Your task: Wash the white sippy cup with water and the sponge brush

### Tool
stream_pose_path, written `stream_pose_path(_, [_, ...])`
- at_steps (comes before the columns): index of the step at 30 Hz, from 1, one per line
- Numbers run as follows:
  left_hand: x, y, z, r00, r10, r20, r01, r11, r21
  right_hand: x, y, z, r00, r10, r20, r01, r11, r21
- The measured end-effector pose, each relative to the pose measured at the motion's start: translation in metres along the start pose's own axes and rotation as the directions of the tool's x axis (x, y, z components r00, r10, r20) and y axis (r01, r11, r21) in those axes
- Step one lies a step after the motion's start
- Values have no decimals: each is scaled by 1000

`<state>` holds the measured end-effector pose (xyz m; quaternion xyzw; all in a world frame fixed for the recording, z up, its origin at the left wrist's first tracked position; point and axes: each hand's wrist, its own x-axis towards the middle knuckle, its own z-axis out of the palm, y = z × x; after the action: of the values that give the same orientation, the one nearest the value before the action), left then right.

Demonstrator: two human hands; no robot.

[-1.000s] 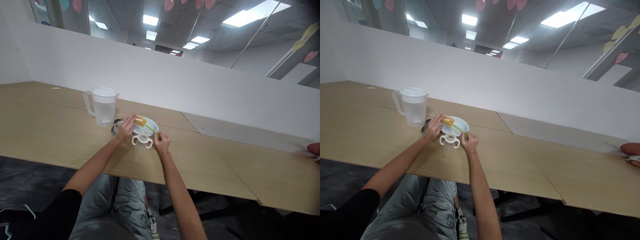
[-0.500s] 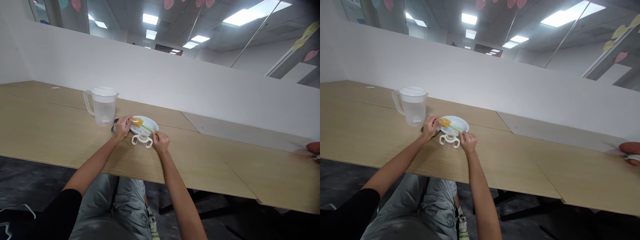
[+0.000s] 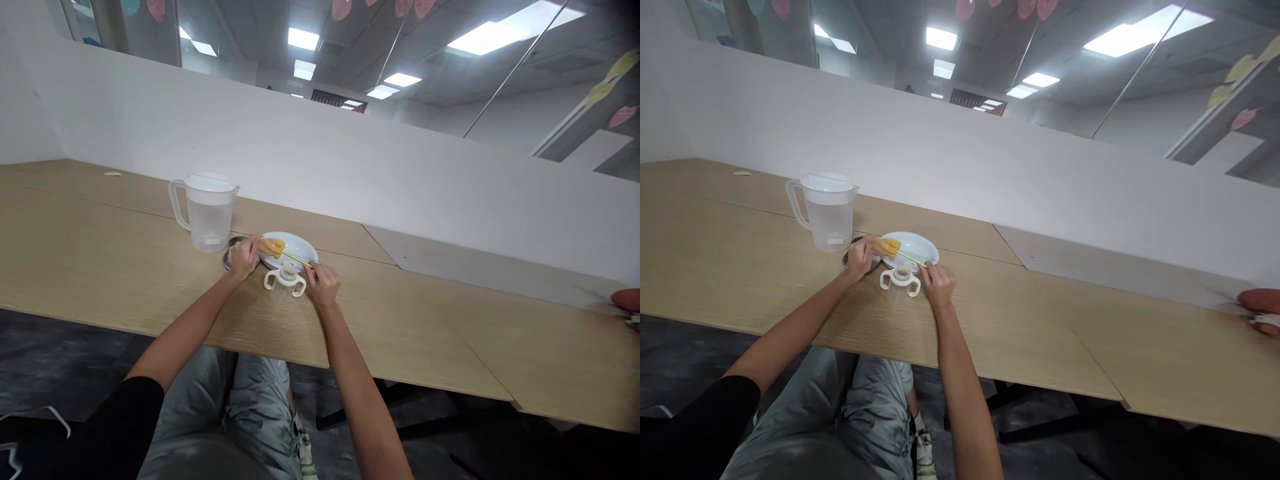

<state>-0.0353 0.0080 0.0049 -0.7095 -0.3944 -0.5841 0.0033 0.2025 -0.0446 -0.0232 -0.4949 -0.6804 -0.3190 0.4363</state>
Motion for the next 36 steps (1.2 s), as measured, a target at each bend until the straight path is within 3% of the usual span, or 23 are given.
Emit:
stream_pose_path(9, [3, 14, -5, 972, 231, 32, -230, 973, -31, 1, 1, 0, 996, 81, -40, -79, 996, 42])
stream_pose_path(18, [4, 13, 0, 963, 269, -22, -267, 962, 48, 1, 0, 2, 987, 160, -33, -158, 986, 51])
stream_pose_path(25, [12, -3, -9, 974, 98, -204, -81, 993, 89, 0, 4, 5, 923, 361, -137, -359, 933, 40])
stream_pose_path(30, [12, -16, -9, 984, -99, -146, 117, 986, 122, 0, 5, 6, 926, 366, -89, -366, 930, 13])
stream_pose_path(36, [13, -26, -7, 962, -259, -84, 272, 936, 224, -1, 5, 7, 922, 379, -75, -380, 925, 5])
